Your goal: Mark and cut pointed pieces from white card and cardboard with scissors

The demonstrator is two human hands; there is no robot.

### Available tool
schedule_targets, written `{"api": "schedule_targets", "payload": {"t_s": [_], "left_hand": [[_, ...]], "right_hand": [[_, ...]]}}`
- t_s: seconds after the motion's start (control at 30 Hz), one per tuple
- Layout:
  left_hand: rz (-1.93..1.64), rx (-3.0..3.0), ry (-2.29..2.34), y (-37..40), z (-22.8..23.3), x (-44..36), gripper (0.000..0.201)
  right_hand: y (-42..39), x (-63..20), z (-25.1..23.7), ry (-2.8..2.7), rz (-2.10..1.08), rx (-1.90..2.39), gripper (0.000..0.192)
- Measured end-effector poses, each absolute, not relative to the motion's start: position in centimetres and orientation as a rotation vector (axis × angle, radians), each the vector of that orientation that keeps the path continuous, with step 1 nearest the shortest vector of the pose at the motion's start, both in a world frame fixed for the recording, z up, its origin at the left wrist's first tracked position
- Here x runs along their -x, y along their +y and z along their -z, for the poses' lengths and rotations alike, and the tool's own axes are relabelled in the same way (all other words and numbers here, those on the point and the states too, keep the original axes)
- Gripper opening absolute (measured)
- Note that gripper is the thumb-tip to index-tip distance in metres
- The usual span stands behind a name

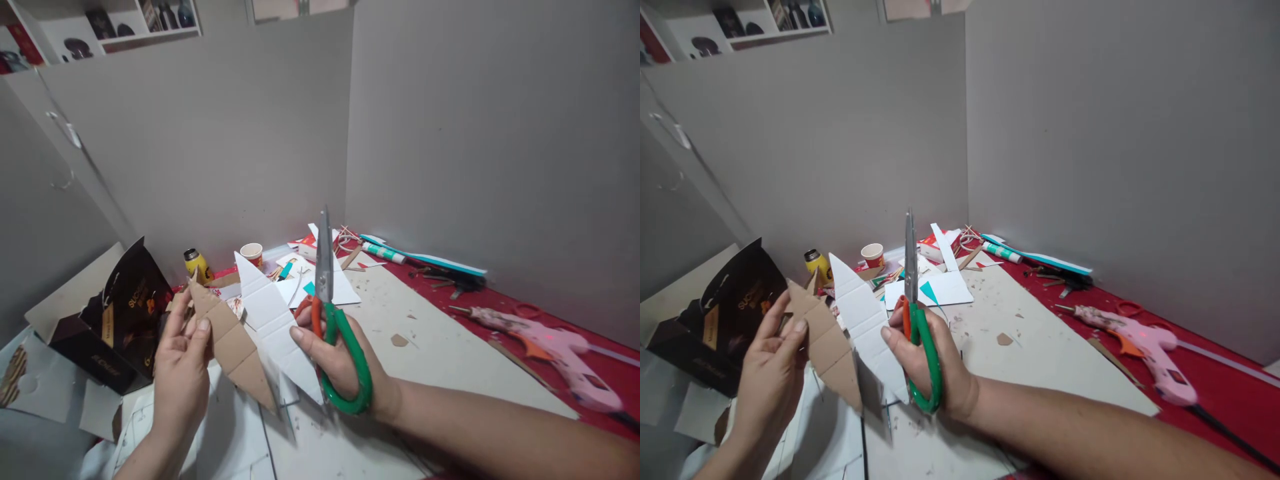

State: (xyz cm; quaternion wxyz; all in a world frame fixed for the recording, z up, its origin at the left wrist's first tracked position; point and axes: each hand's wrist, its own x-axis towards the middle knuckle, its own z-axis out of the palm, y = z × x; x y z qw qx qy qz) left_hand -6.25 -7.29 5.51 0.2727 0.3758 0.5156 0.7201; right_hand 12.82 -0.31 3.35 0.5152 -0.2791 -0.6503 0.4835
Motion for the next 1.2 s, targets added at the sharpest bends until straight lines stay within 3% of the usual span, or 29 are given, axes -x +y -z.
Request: {"api": "schedule_targets", "payload": {"t_s": [0.13, 0.3, 0.47, 0.67, 0.8, 0.93, 1.1, 1.2], "left_hand": [[-1.715, -1.005, 1.438, -5.9, -3.6, 7.0, 0.075], [-1.582, -1.079, 1.490, -5.2, -2.5, 7.1, 0.049], [-1.519, -1.152, 1.424, -6.2, -3.7, 6.7, 0.048], [-1.280, -1.218, 1.332, -7.6, -3.9, 5.4, 0.027], [-1.285, -1.311, 1.381, -7.9, -4.3, 5.0, 0.028], [-1.372, -1.384, 1.444, -8.0, -4.4, 5.0, 0.016], [-1.467, -1.478, 1.506, -7.9, -3.8, 5.1, 0.010], [-1.545, -1.456, 1.499, -7.6, -3.8, 5.2, 0.023]], "right_hand": [[0.1, -13.0, -3.8, -1.567, -1.140, 0.690, 0.019], [0.2, -12.8, -3.4, -1.563, -1.237, 0.693, 0.020], [0.2, -12.7, -3.2, -1.554, -1.352, 0.722, 0.021], [-0.5, -12.7, -3.2, -1.701, -1.590, 0.690, 0.018], [-0.6, -12.5, -3.2, -1.672, -1.663, 0.765, 0.017], [-0.8, -12.4, -3.7, -1.667, -1.770, 0.805, 0.016], [-0.8, -12.4, -4.6, -1.670, -1.691, 0.899, 0.013], [-0.7, -12.4, -4.8, -1.682, -1.674, 0.897, 0.012]]}}
